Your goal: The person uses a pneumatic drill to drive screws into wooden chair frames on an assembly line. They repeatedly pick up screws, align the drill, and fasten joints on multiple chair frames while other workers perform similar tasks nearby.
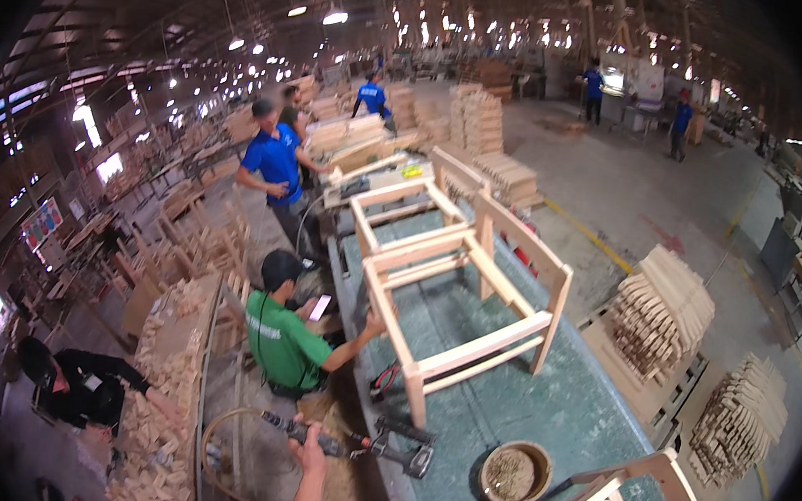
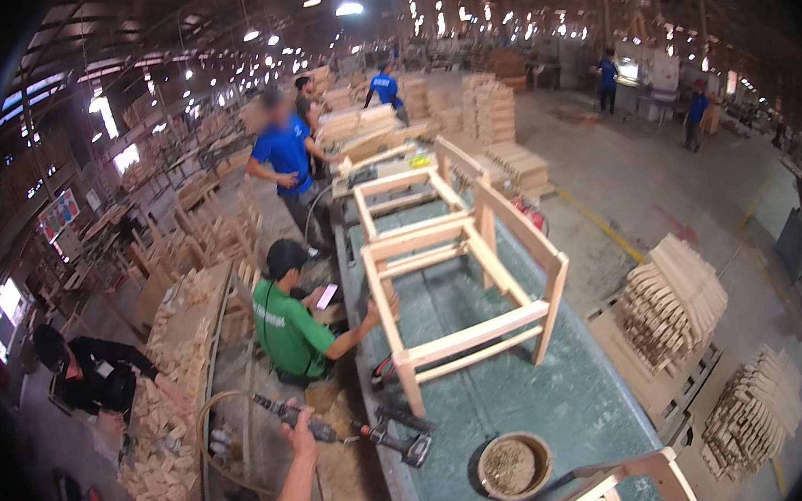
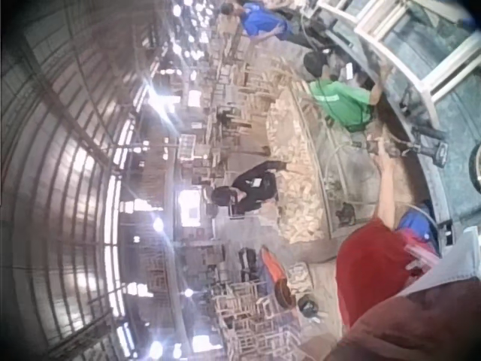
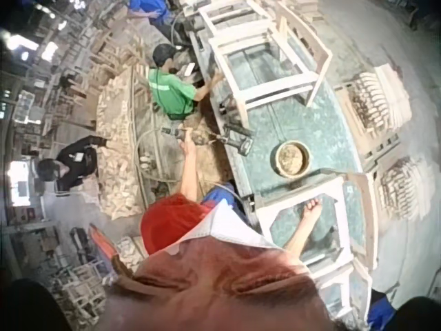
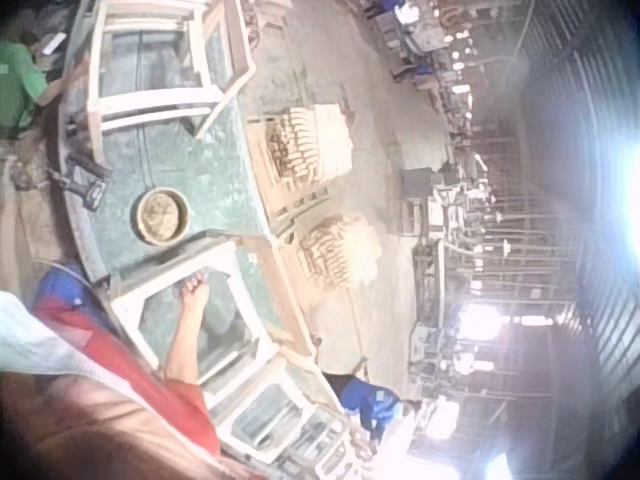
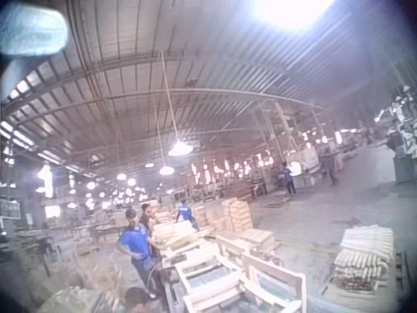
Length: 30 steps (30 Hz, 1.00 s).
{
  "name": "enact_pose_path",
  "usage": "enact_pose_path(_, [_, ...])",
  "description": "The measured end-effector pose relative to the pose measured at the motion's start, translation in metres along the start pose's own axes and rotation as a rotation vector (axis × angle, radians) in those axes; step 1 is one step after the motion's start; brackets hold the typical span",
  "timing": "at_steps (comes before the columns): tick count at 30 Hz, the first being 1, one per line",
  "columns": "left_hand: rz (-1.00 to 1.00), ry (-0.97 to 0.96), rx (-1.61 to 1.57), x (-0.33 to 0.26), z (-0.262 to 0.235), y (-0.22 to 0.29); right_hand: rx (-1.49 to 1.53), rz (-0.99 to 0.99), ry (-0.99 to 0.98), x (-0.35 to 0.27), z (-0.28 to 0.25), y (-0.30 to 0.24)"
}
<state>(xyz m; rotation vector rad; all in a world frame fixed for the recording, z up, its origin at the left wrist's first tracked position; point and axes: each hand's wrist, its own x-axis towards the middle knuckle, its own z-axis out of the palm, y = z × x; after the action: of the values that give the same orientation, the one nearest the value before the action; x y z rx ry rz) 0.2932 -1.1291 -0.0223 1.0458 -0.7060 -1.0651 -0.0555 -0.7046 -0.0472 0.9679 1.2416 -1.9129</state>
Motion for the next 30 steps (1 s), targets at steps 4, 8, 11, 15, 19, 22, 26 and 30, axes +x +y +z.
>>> enact_pose_path(4, [0.050, -0.097, 0.096, 0.022, 0.001, 0.010, 0.138, -0.021, -0.070, -0.018, 0.041, 0.002])
enact_pose_path(8, [0.180, -0.204, 0.240, 0.058, 0.016, 0.032, 0.118, -0.049, -0.096, -0.023, 0.065, 0.005])
enact_pose_path(11, [0.228, -0.221, 0.137, 0.083, 0.040, 0.046, 0.084, -0.089, -0.066, -0.027, 0.070, 0.001])
enact_pose_path(15, [0.594, -0.527, 0.062, 0.104, 0.087, 0.118, 0.076, -0.148, -0.053, -0.044, 0.075, 0.004])
enact_pose_path(19, [0.990, -0.694, -0.190, 0.116, 0.127, 0.235, 0.044, -0.167, -0.016, -0.059, 0.078, 0.005])
enact_pose_path(22, [1.272, -0.958, -0.043, 0.126, 0.128, 0.291, 0.044, -0.167, -0.014, -0.062, 0.084, 0.021])
enact_pose_path(26, [0.990, -0.633, -0.100, 0.119, 0.151, 0.249, 0.073, -0.191, -0.005, -0.055, 0.097, 0.026])
enact_pose_path(30, [0.616, -0.432, 0.052, 0.159, 0.107, 0.163, 0.086, -0.172, -0.053, -0.042, 0.119, 0.029])
